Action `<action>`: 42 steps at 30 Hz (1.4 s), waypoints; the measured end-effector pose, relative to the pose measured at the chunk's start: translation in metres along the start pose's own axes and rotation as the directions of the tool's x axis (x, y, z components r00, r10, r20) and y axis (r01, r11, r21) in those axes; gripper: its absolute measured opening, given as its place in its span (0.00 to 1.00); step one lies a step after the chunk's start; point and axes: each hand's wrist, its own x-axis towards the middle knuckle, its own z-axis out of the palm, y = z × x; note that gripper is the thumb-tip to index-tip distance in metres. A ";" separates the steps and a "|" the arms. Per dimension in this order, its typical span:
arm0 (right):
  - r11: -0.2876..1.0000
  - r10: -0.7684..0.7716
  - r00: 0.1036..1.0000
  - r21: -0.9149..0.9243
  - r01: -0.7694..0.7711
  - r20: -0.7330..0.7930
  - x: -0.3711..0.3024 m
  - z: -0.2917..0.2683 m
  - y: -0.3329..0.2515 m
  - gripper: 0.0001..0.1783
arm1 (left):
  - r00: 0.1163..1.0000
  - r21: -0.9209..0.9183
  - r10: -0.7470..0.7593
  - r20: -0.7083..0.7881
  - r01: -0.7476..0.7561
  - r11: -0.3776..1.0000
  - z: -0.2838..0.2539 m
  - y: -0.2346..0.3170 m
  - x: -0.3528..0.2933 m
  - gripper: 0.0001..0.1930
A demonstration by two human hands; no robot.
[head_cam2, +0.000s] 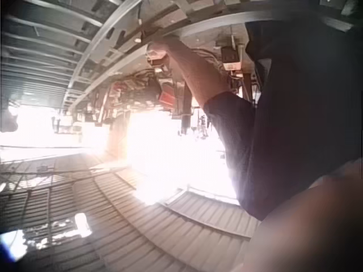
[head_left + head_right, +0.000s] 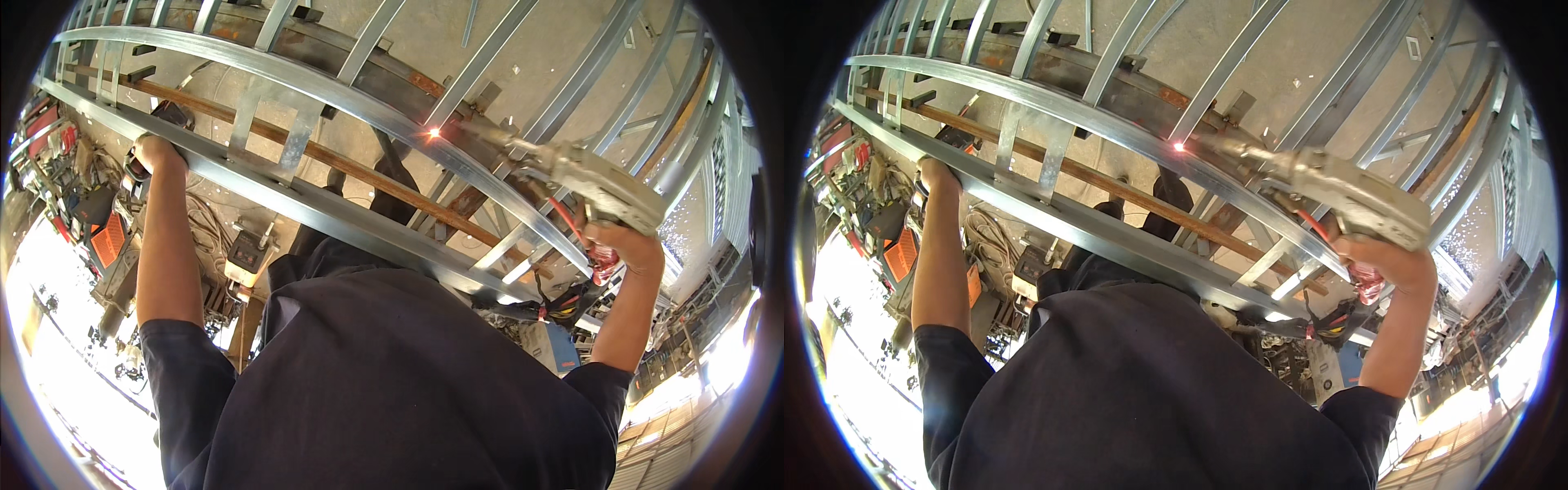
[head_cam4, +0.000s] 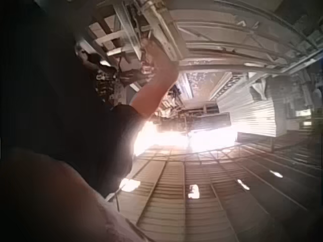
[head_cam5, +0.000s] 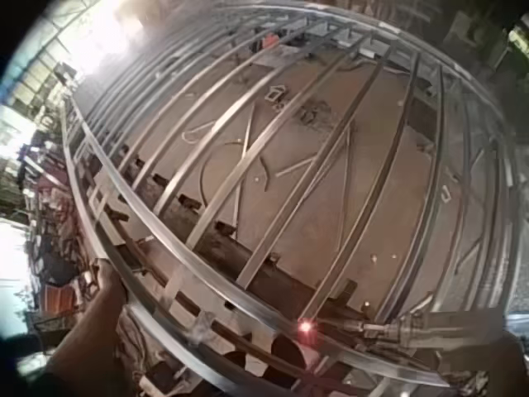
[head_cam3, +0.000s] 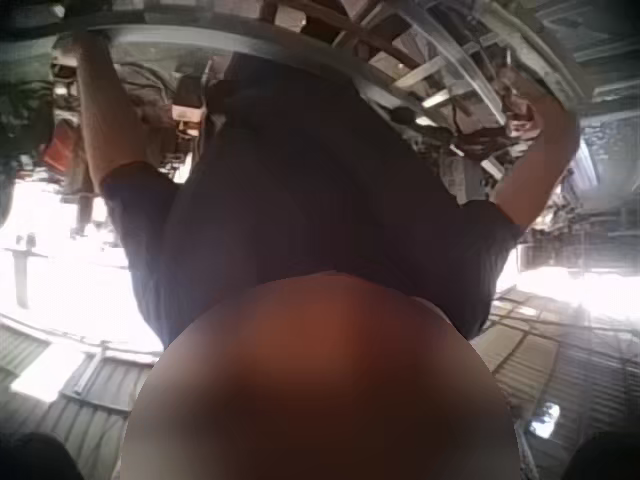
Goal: The person welds a large metal frame using a handheld welding torch. They move along the frame, applying welds at multiple joints and seams while holding the torch with one hand and stabilizing the frame with the other. The process generates bright sparks and smoke throughout.
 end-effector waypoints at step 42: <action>0.253 -0.748 0.124 -0.107 0.962 -0.652 -0.495 0.250 0.185 0.46 | -0.695 -0.704 0.133 0.706 -0.671 0.231 -0.120 -0.323 -0.253 0.18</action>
